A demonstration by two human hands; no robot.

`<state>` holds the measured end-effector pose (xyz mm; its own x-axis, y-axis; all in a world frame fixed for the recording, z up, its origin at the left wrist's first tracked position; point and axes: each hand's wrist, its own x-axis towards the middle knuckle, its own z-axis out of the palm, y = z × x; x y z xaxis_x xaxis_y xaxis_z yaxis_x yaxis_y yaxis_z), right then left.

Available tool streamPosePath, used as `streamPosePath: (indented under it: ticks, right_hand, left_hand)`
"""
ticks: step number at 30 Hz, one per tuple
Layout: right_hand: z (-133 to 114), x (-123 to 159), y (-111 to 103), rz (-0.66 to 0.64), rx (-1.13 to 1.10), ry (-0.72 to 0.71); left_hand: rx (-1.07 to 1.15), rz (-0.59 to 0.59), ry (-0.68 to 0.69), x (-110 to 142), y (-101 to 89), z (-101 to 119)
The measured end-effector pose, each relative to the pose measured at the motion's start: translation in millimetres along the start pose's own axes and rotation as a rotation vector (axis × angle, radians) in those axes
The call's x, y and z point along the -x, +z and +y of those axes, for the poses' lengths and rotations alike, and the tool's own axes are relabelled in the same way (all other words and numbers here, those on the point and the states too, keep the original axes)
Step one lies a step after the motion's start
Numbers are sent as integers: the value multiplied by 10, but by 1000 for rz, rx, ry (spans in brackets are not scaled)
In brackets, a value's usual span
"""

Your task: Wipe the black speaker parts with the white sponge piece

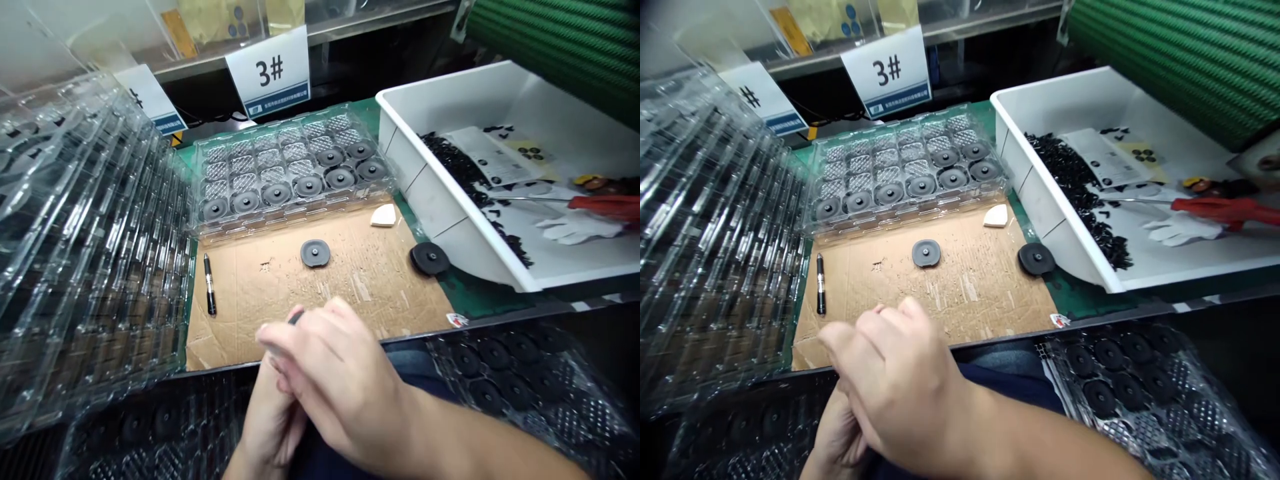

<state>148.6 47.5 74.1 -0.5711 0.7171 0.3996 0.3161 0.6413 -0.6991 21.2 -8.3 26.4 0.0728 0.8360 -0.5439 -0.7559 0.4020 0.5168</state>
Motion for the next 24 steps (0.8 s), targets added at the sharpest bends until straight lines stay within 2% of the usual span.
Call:
streamPosePath:
  ticks: [2, 4, 5, 7, 9, 12, 18, 21, 24]
  right_hand:
    - [7, 39, -42, -92, -52, -43]
    - [26, 97, -109, -211, -79, 5]
    - [43, 121, -141, -230, -61, 54]
    - [91, 143, -179, -200, 12, 129]
    - [157, 129, -179, -132, 72, 106]
    - [281, 98, -143, -64, -6, 108]
    - [459, 312, -48, 54, -221, 573]
    - [480, 494, 39, 35, -304, 674]
    - [503, 592, 120, -15, -326, 702]
  left_hand:
    - [10, 1, -14, 11, 18, 47]
    - [9, -8, -24, 5, 5, 90]
    - [7, -14, -28, -4, -9, 103]
    - [17, -26, -34, -26, -47, 112]
    - [39, -20, -23, -38, -79, 110]
    - [60, -11, -14, -22, -91, 123]
    - [131, -56, -72, 5, -32, 155]
    - [153, -50, -84, -15, -24, 143]
    - [158, -38, -79, -24, -25, 138]
